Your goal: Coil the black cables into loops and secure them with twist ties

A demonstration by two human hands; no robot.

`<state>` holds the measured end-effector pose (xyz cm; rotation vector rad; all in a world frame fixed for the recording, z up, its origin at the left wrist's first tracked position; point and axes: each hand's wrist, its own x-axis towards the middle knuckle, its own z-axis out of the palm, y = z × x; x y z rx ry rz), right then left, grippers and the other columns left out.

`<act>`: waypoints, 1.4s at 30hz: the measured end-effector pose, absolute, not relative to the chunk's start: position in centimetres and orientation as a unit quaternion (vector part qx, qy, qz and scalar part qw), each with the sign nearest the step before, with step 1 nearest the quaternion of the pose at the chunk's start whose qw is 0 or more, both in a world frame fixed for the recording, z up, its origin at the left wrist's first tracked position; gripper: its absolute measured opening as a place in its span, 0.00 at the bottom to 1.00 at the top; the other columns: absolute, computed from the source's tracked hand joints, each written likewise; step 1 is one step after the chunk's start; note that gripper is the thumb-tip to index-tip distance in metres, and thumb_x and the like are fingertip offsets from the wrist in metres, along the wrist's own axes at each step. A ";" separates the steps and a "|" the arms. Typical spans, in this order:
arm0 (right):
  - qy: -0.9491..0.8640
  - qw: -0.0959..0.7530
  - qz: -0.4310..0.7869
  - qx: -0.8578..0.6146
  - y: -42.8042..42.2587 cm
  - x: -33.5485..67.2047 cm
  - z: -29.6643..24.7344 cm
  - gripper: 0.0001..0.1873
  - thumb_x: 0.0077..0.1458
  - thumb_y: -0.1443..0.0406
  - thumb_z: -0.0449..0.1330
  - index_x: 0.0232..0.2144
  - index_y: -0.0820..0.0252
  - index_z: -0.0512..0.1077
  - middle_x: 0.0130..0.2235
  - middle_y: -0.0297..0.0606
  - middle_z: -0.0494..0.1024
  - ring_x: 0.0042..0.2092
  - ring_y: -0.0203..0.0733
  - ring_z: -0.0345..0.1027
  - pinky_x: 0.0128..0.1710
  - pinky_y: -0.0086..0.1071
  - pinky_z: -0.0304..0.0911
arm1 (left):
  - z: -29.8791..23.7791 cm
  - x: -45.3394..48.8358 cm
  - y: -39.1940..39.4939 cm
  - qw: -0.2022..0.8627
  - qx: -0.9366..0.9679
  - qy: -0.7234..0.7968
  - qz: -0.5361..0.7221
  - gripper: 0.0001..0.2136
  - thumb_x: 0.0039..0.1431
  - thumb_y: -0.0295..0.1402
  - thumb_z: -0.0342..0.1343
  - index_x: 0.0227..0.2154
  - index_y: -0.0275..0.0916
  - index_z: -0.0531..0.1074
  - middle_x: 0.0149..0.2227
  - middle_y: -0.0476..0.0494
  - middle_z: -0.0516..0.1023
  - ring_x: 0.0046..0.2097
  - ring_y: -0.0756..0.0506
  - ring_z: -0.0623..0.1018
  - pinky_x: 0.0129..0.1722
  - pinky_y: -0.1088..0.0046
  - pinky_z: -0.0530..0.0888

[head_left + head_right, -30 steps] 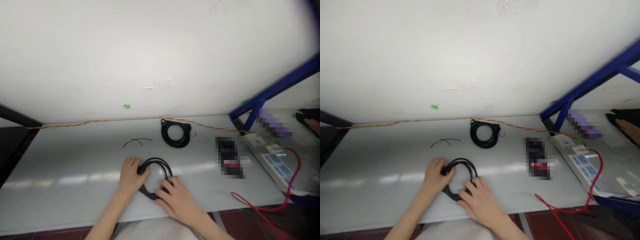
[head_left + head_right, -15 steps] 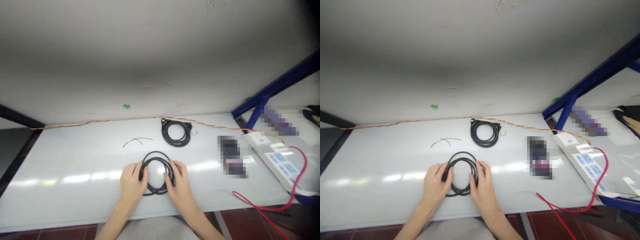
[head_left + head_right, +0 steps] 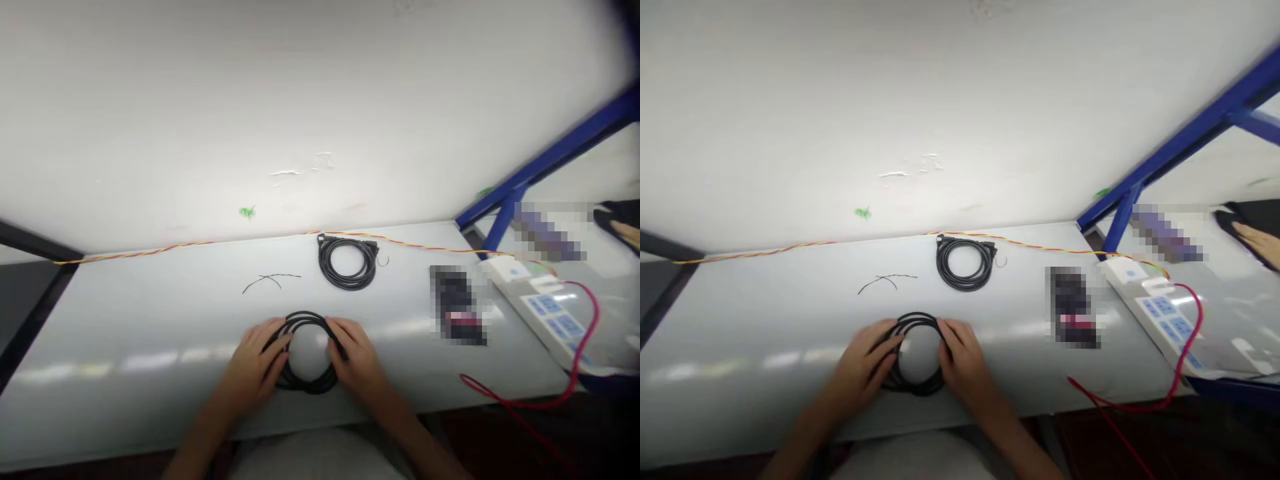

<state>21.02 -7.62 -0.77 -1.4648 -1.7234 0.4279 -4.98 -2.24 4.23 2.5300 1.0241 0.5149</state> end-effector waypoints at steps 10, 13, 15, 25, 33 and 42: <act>-0.793 0.324 0.275 -0.437 -0.3 22.8 2.0 0.25 0.69 0.74 0.48 0.60 0.56 0.74 0.53 0.42 0.80 0.54 0.44 0.72 0.57 0.43 0.70 | 5.3 -6.8 -1.6 0.224 0.910 0.302 0.172 0.20 0.68 0.28 0.53 0.60 0.50 0.73 0.56 0.38 0.77 0.59 0.39 0.75 0.58 0.54 0.76; -0.801 0.310 0.261 -0.440 1.6 21.9 2.4 0.22 0.70 0.72 0.50 0.58 0.57 0.75 0.51 0.41 0.79 0.52 0.41 0.73 0.54 0.37 0.70 | 5.1 -6.0 -1.4 0.216 0.910 0.315 0.162 0.20 0.67 0.32 0.57 0.61 0.51 0.74 0.62 0.38 0.73 0.64 0.35 0.71 0.62 0.49 0.74; -0.811 0.300 0.238 -0.442 2.6 21.3 2.3 0.19 0.70 0.72 0.51 0.55 0.57 0.77 0.49 0.41 0.78 0.49 0.40 0.73 0.51 0.35 0.71 | 4.6 -5.3 -1.4 0.206 0.905 0.332 0.169 0.18 0.66 0.35 0.60 0.58 0.50 0.76 0.61 0.38 0.74 0.66 0.33 0.69 0.63 0.46 0.73; -0.683 0.300 0.092 -0.659 -1.9 20.0 2.2 0.20 0.67 0.54 0.59 0.54 0.60 0.75 0.49 0.48 0.75 0.49 0.51 0.71 0.47 0.43 0.71 | 2.5 -3.2 -4.2 0.142 0.867 0.424 0.219 0.18 0.67 0.35 0.61 0.58 0.47 0.76 0.59 0.36 0.75 0.65 0.31 0.70 0.60 0.46 0.77; -0.634 0.258 0.106 -0.721 -5.1 18.0 1.3 0.19 0.70 0.63 0.51 0.58 0.62 0.72 0.44 0.46 0.76 0.38 0.46 0.74 0.35 0.36 0.70 | 2.1 -2.6 -3.3 0.193 0.806 0.489 0.271 0.25 0.72 0.32 0.53 0.69 0.46 0.60 0.72 0.34 0.60 0.72 0.32 0.62 0.67 0.41 0.69; -0.602 0.284 0.168 -0.727 -5.1 18.5 1.7 0.15 0.66 0.65 0.54 0.53 0.61 0.71 0.44 0.46 0.77 0.44 0.51 0.74 0.41 0.41 0.71 | 1.2 -0.5 -1.4 0.189 0.741 0.533 0.362 0.20 0.68 0.26 0.53 0.60 0.45 0.72 0.55 0.41 0.79 0.55 0.39 0.78 0.56 0.52 0.79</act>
